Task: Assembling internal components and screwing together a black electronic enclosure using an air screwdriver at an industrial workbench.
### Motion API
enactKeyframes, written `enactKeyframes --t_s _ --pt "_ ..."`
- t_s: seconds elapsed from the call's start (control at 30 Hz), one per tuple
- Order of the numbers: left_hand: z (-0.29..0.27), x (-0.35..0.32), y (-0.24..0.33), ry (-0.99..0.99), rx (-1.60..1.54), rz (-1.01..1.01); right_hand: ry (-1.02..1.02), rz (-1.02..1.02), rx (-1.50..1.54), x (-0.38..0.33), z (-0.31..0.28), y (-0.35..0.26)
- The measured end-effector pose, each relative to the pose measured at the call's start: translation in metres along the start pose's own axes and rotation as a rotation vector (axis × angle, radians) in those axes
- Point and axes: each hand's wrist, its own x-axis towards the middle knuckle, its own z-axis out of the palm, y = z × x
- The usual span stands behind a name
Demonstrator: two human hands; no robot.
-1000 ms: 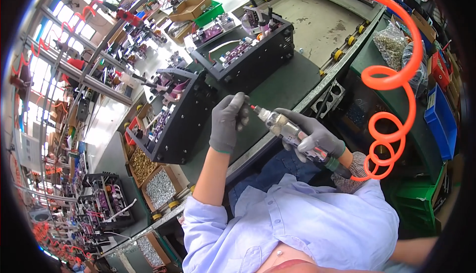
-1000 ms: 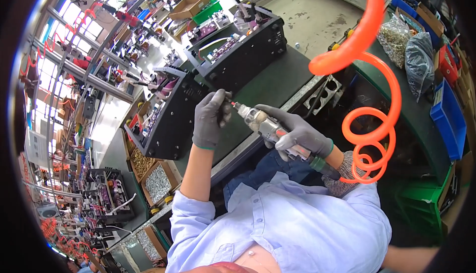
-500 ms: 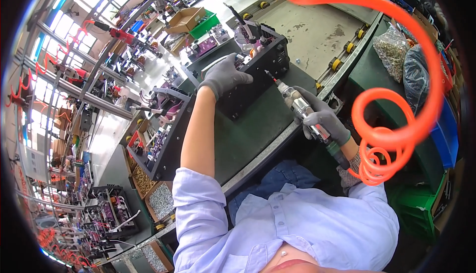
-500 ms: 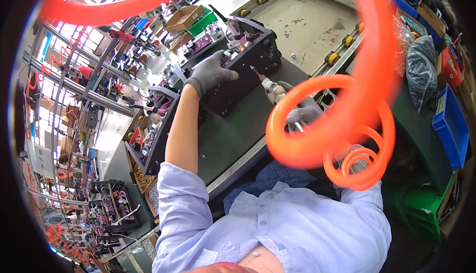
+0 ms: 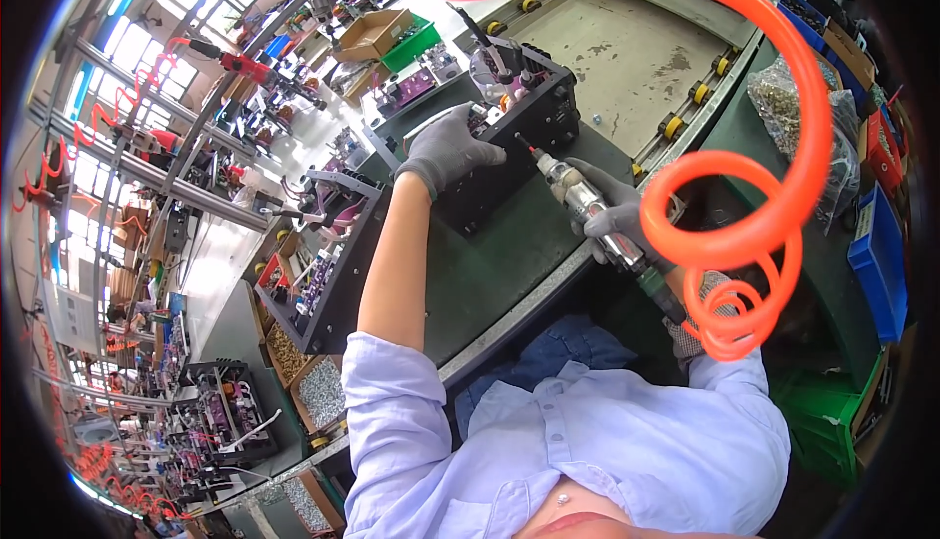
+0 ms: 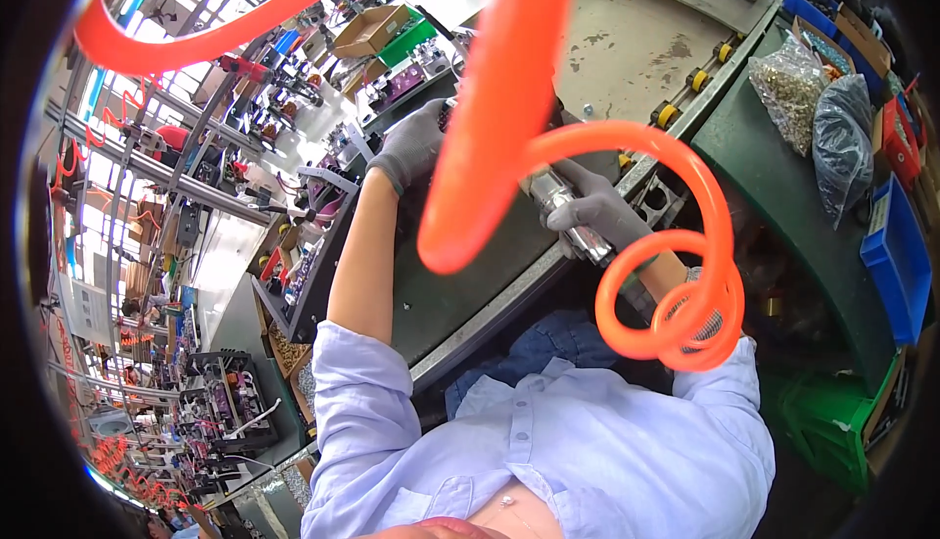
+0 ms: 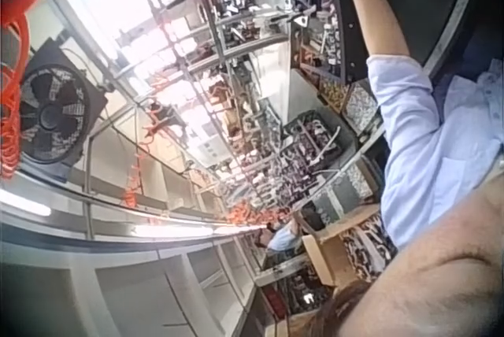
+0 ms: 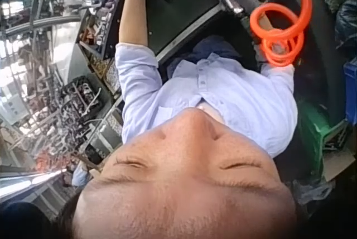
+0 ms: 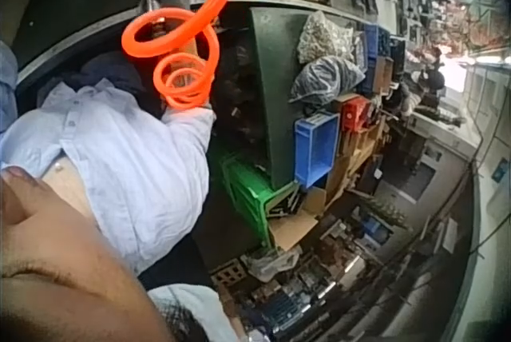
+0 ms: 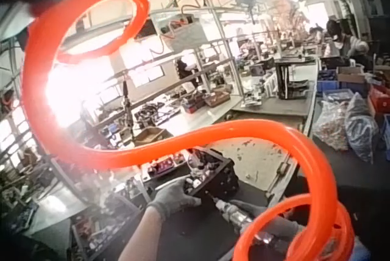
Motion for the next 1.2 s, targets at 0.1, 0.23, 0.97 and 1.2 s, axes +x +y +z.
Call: enactKeyframes --t_s 0.1,0.23,0.97,1.2 --pt "-0.002 0.001 0.0 -0.049 0.025 -0.022 -0.02 -0.079 0.022 0.0 0.0 -0.004" --pt "0.008 -0.012 0.003 0.168 0.175 0.045 -0.068 -0.092 0.064 0.0 0.0 -0.003" --pt "0.145 -0.241 -0.101 0.412 -0.001 -0.585 -0.391 0.467 0.537 0.003 0.054 0.136" --pt "0.122 -0.264 -0.11 0.619 -1.464 -0.535 -0.493 0.486 0.517 0.0 0.042 0.136"
